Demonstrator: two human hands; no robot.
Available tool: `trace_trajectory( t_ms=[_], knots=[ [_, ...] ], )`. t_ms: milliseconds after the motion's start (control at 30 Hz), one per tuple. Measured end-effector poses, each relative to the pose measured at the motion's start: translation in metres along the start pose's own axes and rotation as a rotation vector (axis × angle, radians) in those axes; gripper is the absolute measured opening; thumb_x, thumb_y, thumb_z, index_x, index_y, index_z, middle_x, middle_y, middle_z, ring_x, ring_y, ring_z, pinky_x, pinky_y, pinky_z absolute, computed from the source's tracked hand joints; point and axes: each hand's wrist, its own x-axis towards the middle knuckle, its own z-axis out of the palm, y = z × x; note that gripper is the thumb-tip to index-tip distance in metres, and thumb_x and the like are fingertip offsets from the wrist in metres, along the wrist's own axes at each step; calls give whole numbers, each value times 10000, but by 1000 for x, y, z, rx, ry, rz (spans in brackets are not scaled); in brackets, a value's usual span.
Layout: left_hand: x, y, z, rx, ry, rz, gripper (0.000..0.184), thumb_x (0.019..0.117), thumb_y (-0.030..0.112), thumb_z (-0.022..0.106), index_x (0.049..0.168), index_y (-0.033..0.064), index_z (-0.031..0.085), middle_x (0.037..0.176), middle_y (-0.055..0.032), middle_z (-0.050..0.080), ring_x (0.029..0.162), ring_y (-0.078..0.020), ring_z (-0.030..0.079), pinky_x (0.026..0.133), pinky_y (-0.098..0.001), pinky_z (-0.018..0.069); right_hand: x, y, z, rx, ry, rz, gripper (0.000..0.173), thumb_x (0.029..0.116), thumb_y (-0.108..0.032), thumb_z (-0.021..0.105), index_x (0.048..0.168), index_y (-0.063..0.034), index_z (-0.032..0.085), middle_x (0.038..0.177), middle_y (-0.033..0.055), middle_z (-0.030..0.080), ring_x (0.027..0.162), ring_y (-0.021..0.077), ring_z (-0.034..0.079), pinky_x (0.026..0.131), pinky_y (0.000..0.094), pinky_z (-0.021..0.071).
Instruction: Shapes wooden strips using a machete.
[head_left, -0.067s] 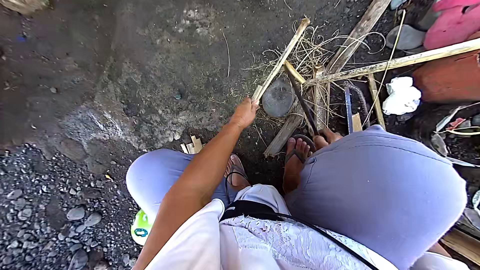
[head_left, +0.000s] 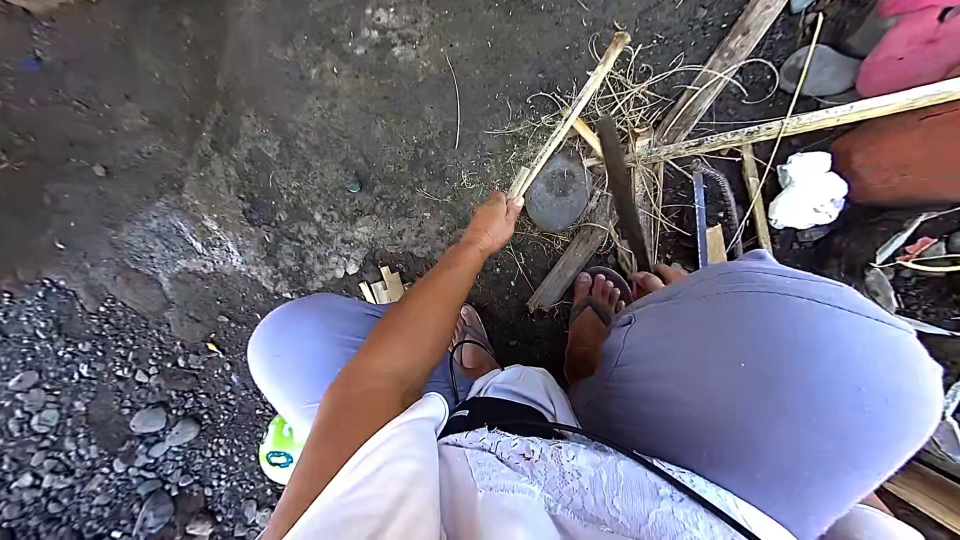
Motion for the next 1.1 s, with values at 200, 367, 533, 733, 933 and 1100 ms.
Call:
trace_trajectory(
  t_ms=[200, 367, 533, 733, 933, 1100],
  knots=[
    [6, -4, 18, 222, -53, 37, 510, 1123, 386, 380, 1335, -67, 479, 1151, -311, 646, 1109, -476, 655, 934, -644, 513, 25, 16, -19, 295, -16, 187, 223, 1072, -46, 493, 1174, 146, 537, 858, 159, 550, 707, 91, 546, 731, 203, 495],
    [2, 3, 28, 359, -70, -36, 500, 1128, 414, 321, 1370, -4, 452, 1152, -283, 665, 1097, -474, 674, 884, -656, 530, 56, 39, -26, -85, -192, -458, 429, 1099, -274, 438, 1001, 94, 636, 797, 258, 668, 740, 433, 687, 702, 634, 524],
    [0, 8, 35, 372, -31, -77, 448, 1127, 401, 338, 1340, 30, 470, 1128, -258, 676, 1073, -457, 687, 863, -631, 546, 76, 21, -7, -185, -249, -533, 416, 1103, -278, 420, 913, 44, 603, 734, 213, 624, 705, 400, 665, 644, 591, 508],
    [1, 7, 38, 380, -37, -67, 438, 1131, 386, 335, 1377, 41, 444, 1154, -259, 669, 1083, -454, 686, 859, -622, 551, 80, 15, 6, -228, -248, -555, 396, 1095, -271, 431, 907, 32, 603, 713, 208, 611, 693, 407, 658, 617, 587, 497],
    [-1, 8, 37, 367, -25, -47, 434, 1129, 370, 345, 1384, 37, 455, 1154, -261, 670, 1081, -456, 685, 857, -617, 548, 72, 14, 0, -314, -267, -546, 393, 1097, -247, 420, 938, 64, 599, 781, 254, 639, 759, 461, 680, 656, 623, 515],
    [-3, 13, 35, 344, -43, -67, 419, 1129, 360, 354, 1384, 41, 449, 1161, -255, 673, 1088, -447, 688, 859, -613, 551, 53, 30, -9, -353, -266, -465, 375, 1100, -234, 428, 1037, 83, 620, 862, 300, 667, 820, 513, 688, 686, 673, 512]
  ],
)
